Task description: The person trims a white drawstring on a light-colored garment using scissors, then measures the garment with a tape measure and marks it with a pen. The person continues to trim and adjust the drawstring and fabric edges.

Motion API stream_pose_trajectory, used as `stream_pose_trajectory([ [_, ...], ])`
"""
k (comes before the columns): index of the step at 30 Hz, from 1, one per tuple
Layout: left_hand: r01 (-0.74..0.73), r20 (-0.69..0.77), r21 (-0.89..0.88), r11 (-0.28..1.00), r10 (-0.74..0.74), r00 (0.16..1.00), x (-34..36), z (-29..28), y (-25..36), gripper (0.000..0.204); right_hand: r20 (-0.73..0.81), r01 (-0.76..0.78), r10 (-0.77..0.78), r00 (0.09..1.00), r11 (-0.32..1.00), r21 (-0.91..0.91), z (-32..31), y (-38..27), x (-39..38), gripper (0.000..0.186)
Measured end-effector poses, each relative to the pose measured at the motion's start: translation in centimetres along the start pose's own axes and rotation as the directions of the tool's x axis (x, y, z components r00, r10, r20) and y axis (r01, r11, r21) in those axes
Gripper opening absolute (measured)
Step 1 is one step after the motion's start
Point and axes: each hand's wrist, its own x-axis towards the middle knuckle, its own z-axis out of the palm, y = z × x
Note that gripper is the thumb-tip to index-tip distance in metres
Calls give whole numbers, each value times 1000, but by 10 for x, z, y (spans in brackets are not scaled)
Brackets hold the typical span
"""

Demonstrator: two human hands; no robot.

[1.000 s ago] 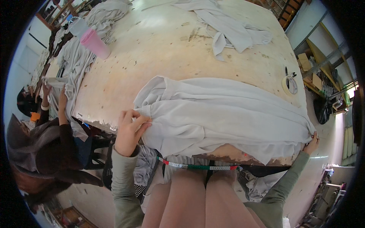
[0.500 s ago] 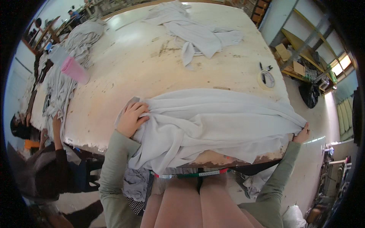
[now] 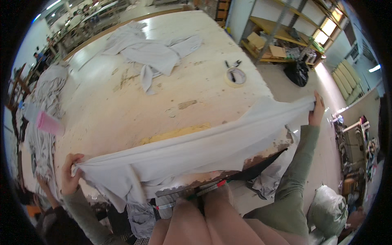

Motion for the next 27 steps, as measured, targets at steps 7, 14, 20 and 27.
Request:
stream_pose_trajectory([
  [7,-164,-240,302,939,241,940,2,-39,-34,19,171,45,-56,984,996,72,45,-75,-30,19],
  [14,-112,-551,117,987,159,819,8,-86,-95,32,138,297,-317,938,943,151,87,-97,-35,19],
  [20,-176,-678,-186,967,3,735,110,-128,-131,31,345,109,-117,931,993,43,181,-81,-4,29],
  [27,-435,-885,-109,894,113,452,113,-162,-133,31,308,210,-346,886,893,397,183,-118,-31,25],
])
